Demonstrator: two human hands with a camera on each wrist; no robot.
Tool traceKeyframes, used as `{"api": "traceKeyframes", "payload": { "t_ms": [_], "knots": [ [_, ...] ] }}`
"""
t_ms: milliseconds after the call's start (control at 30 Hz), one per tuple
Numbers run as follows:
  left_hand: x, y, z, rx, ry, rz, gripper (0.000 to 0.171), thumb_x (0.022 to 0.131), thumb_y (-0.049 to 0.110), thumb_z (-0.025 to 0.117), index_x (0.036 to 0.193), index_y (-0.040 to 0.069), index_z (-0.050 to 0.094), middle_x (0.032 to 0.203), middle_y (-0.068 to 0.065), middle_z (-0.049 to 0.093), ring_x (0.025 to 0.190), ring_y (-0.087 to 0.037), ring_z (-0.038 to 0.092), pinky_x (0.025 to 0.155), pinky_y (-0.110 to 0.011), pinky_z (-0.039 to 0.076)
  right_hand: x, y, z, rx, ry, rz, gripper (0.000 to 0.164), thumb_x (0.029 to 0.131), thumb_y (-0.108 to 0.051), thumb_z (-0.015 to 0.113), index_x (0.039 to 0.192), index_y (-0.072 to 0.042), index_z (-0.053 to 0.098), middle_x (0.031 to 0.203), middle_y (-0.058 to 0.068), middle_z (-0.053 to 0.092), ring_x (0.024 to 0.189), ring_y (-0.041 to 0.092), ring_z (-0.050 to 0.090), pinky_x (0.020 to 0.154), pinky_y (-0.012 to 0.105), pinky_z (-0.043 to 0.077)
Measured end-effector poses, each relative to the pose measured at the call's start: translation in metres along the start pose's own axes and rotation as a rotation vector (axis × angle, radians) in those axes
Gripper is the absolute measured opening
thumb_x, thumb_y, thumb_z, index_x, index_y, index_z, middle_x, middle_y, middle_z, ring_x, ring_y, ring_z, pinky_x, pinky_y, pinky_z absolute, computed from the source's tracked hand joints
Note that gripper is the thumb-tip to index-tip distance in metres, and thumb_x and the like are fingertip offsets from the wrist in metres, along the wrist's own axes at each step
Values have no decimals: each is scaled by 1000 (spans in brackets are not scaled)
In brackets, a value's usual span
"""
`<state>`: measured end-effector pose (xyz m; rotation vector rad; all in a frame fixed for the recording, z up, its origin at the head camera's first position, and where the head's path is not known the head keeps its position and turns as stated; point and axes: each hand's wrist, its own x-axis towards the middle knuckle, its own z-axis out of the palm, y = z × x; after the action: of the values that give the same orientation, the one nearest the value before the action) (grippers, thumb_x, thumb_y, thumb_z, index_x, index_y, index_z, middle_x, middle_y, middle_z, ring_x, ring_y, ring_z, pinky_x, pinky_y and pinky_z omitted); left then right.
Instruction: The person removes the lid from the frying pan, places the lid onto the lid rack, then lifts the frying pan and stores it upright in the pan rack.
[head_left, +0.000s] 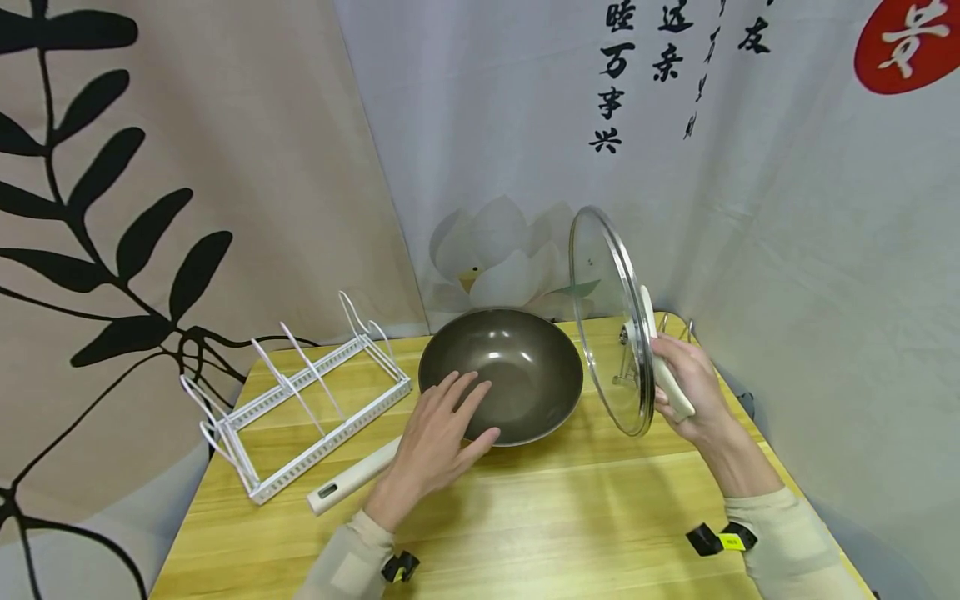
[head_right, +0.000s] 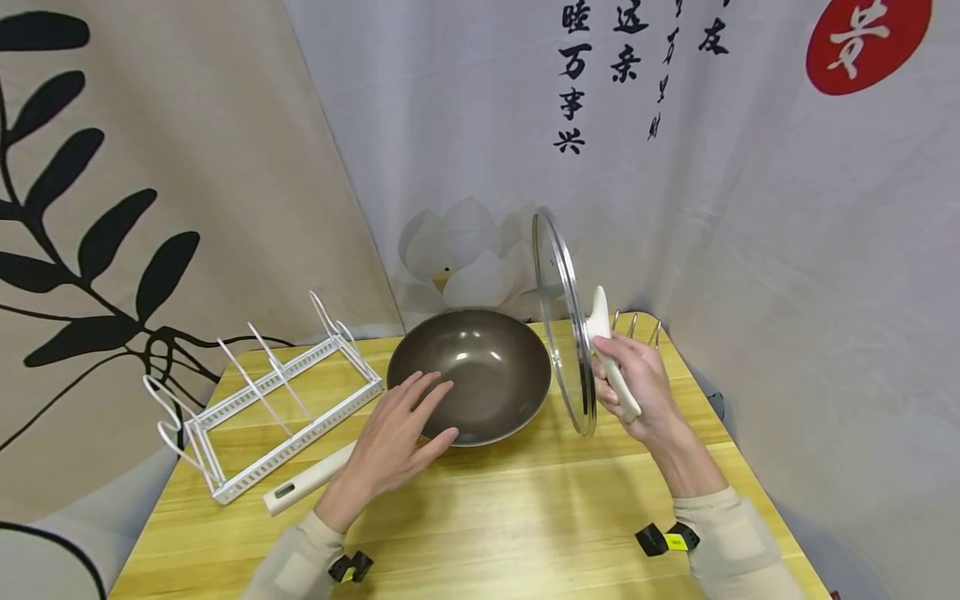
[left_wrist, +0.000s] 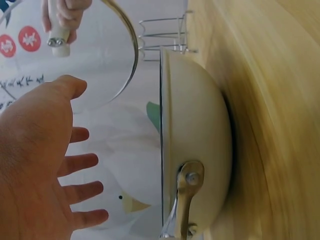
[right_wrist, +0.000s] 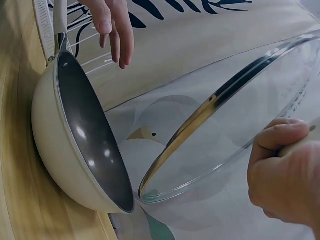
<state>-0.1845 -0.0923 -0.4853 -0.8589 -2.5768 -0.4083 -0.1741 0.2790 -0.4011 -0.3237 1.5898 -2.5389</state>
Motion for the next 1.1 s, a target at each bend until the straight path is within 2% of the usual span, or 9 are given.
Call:
{"api": "traceKeyframes", "payload": {
  "t_ms": [100,167,467,733,867,1100],
  "knots": [
    [2,1,3,9,16,14,66,100,57,57,154,21,48,158,-10,50,149,-39,44,114,-61,45,-1,-2,-1,17,-10,-12,22,112,-15,40,118,-2,57,78,0,68,45,5,51,32,18,37],
    [3,2,4,7,22,19,66,99,56,58,154,21,49,157,-11,51,148,-40,45,113,-62,46,-2,-3,-2,22,-14,-19,23,112,-15,39,120,-1,55,79,0,68,46,5,52,32,19,37],
    [8,7,9,2,-42,-5,66,102,60,52,156,24,45,161,-7,47,152,-36,41,117,-60,43,-5,-9,-5,80,-72,-46,25,112,-11,32,116,1,54,79,3,69,47,7,54,30,22,31],
    [13,12,12,-4,-45,14,64,102,58,52,156,23,46,161,-8,47,149,-39,44,117,-62,42,-7,-14,-6,76,-66,-48,24,113,-13,34,113,0,54,78,4,69,48,8,56,30,22,34],
    [16,13,14,-2,-62,13,64,103,59,49,157,25,43,162,-6,45,151,-38,43,119,-61,41,-7,-17,-7,104,-88,-64,26,113,-11,33,110,-1,56,77,4,68,47,9,53,30,23,30],
    [22,17,17,-5,-45,35,63,104,59,47,156,24,45,160,-8,47,150,-37,44,117,-62,43,-10,-21,-8,137,-104,-89,27,113,-10,31,109,-1,57,78,5,68,48,10,56,29,24,27]
  ]
}}
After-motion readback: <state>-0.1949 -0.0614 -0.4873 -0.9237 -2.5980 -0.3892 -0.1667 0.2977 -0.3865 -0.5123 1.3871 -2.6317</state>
